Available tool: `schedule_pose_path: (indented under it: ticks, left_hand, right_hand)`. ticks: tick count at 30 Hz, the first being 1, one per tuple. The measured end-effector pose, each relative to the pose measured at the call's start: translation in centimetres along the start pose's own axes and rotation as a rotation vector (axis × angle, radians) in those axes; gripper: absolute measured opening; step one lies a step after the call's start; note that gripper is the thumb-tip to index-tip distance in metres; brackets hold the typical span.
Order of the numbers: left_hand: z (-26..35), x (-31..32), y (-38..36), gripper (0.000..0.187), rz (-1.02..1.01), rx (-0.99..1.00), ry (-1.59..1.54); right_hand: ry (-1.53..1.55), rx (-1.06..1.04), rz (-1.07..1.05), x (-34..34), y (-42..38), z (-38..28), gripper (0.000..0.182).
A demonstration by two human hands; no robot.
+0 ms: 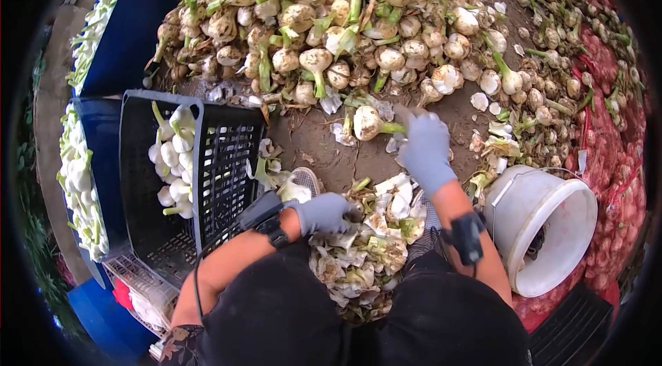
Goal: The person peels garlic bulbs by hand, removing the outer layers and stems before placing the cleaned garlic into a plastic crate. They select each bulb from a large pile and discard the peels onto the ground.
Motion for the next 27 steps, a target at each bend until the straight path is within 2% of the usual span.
schedule_pose_path:
  ticks: [1, 2, 3, 4, 5, 6, 9, 10, 11, 12, 14, 15, 16, 17, 18, 20, 22, 24, 27]
  left_hand:
    - [1.6, -2.7, 0.0, 0.036, 0.074, 0.021, 0.060]
    - [1.0, -5.3, 0.2, 0.036, 0.201, -0.085, -0.023]
    - [0.2, -7.7, 0.0, 0.035, 0.333, -0.194, -0.108]
    - [2.9, -12.6, -1.7, 0.040, 0.753, -0.034, 0.091]
    - [2.6, -14.6, -2.2, 0.056, 0.943, 0.069, 0.058]
    - [3.3, -16.1, -2.3, 0.068, 1.030, 0.142, 0.005]
    - [2.2, -16.0, -0.3, 0.075, 0.948, 0.139, -0.182]
    - [1.9, -14.9, 0.6, 0.075, 0.784, 0.109, -0.601]
    - [2.4, -13.1, 1.4, 0.076, 0.581, 0.071, -1.008]
    - [3.2, -12.8, 1.3, 0.076, 0.568, 0.071, -1.012]
    - [3.8, -14.5, 0.0, 0.077, 0.803, 0.083, -0.926]
    - [4.2, -15.1, -0.2, 0.080, 0.880, 0.086, -0.643]
    - [4.5, -14.8, 0.0, 0.080, 0.870, 0.089, -0.638]
    - [5.7, -14.4, 0.0, 0.081, 0.841, 0.161, -0.560]
    - [6.8, -14.0, 0.1, 0.083, 0.813, 0.230, -0.485]
    - [6.8, -13.8, 0.1, 0.086, 0.791, 0.224, -0.434]
    - [5.6, -13.0, 0.1, 0.085, 0.703, 0.158, -0.988]
    - [5.3, -13.0, -0.3, 0.086, 0.682, 0.151, -1.105]
    - [5.0, -12.2, 0.0, 0.085, 0.574, 0.078, -1.275]
  right_hand:
    - [-0.087, -0.152, 0.186, 0.8, 0.9, -0.5, 0.034]
    - [-0.175, -0.309, 0.365, 0.8, 0.5, -1.5, 0.032]
    - [-0.175, -0.310, 0.363, 0.8, 0.3, -1.6, 0.032]
    - [-0.241, -0.251, 0.212, 2.0, 0.6, -1.4, 0.035]
    - [-0.303, -0.198, 0.062, 3.1, 0.9, -1.2, 0.039]
    - [-0.296, -0.212, 0.059, 2.5, 0.4, -2.0, 0.039]
    - [0.196, -0.313, 0.094, -2.0, -1.4, -4.2, 0.046]
    - [0.190, -0.311, 0.092, -2.8, -1.4, -4.3, 0.046]
    - [0.467, -0.242, 0.241, -5.0, -1.6, -3.9, 0.047]
    - [0.742, -0.168, 0.396, -7.1, -2.0, -3.1, 0.049]
    - [1.061, 0.223, 0.275, -4.9, -2.6, -0.2, 0.042]
    - [1.384, 0.306, -0.024, -2.7, -2.5, -0.9, 0.035]
    - [1.688, 0.386, -0.343, -1.1, -3.2, -2.4, 0.031]
    - [1.428, 0.286, -0.326, -1.7, -4.3, -2.3, 0.029]
    - [1.429, 0.294, -0.321, -2.3, -4.4, -2.6, 0.029]
    - [1.288, 0.445, -0.331, -1.8, -4.5, -2.1, 0.032]
    - [1.244, 0.445, -0.329, -2.2, -4.7, -2.8, 0.036]
    - [1.405, 0.464, -0.292, -2.1, -4.7, -2.9, 0.033]
    - [1.307, 0.457, -0.257, -2.3, -4.5, -2.2, 0.027]
Point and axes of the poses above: each hand's wrist, its own y-axis towards the middle knuckle, its own x-axis out of the palm, z = x × y, the point moved 9 cm from there along y, towards the middle knuckle, and after that the axes turned 9 degrees about z, right-handed, at the moved point
